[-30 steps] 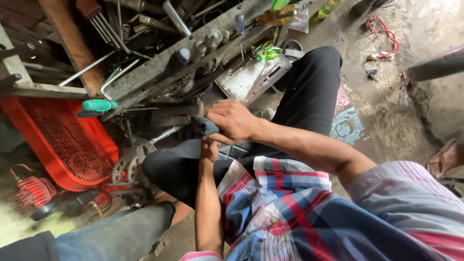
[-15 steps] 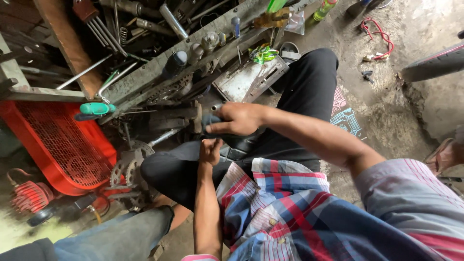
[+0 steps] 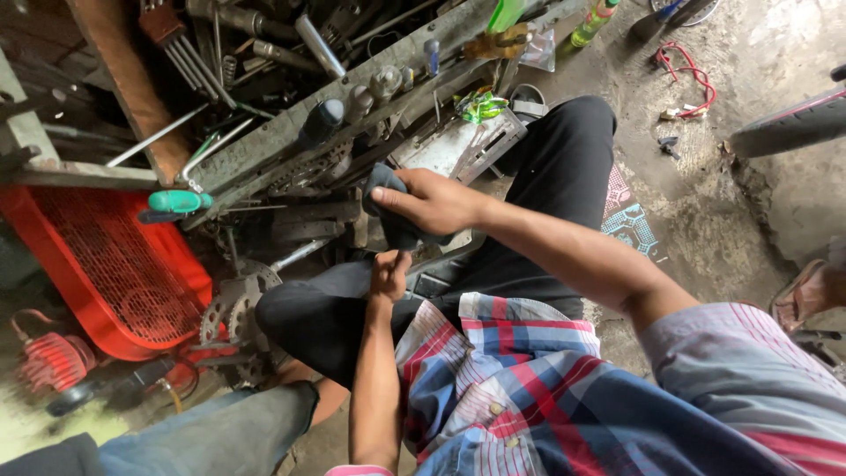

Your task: The person sits on the floor and cleans a long metal rod using a dark cloth. They wipe the rod repeatedly, then place it on a nearby shelf. The person then picks up a smaller metal tool and cleans it with the same cloth.

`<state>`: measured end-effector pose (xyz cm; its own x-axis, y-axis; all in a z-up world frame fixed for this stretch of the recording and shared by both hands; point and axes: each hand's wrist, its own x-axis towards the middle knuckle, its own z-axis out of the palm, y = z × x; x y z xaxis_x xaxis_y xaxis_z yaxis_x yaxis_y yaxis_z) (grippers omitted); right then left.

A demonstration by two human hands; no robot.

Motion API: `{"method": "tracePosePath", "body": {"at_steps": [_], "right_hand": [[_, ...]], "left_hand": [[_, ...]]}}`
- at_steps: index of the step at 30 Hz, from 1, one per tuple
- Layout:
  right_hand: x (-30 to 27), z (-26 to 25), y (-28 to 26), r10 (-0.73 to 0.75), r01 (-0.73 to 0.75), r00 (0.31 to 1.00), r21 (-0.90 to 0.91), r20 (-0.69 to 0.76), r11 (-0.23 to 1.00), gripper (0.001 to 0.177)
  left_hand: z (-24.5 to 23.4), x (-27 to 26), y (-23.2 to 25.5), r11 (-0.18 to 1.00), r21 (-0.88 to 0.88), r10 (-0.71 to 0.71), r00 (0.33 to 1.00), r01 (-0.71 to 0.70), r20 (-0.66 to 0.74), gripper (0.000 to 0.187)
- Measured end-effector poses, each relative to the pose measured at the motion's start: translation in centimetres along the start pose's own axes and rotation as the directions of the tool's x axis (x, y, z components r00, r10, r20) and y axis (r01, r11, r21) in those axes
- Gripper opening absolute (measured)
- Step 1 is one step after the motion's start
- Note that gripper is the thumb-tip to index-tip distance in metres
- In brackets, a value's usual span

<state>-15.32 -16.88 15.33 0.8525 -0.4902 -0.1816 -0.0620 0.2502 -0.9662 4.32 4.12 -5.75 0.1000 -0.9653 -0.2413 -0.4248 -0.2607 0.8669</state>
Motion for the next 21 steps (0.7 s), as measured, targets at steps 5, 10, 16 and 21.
{"method": "tracePosePath", "body": {"at_steps": [5,10,16,21], "right_hand": [[-0.2,0.3,2.4,-0.112,0.119,0.975,0.026,-0.193,0.993,0.042],[-0.5,-1.6,1.2,0.086,0.230,0.850,0.513,-0.520,0.827,0.042],[-2.4,-3.2,3.4,0.102,0.452,0.739,0.602,-0.666,0.659,0.048],[-3.1,0.3,6.8,0.029,0.151,0.928,0.448,-0.371,0.881,0.041]], "left_hand": [[-0.8,-0.2,2.2,0.999,-0.040,0.021,0.999,-0.023,-0.040,0.046],[-0.2,0.2,1.2,0.981,-0.194,-0.023,0.998,0.012,-0.053,0.046],[-1.2,-0.1,1.2,0.986,-0.166,0.001,0.989,-0.026,-0.148,0.053],[0.1,0.5,1.3,0.993,-0.096,0.039,0.972,-0.063,-0.231,0.053]]}}
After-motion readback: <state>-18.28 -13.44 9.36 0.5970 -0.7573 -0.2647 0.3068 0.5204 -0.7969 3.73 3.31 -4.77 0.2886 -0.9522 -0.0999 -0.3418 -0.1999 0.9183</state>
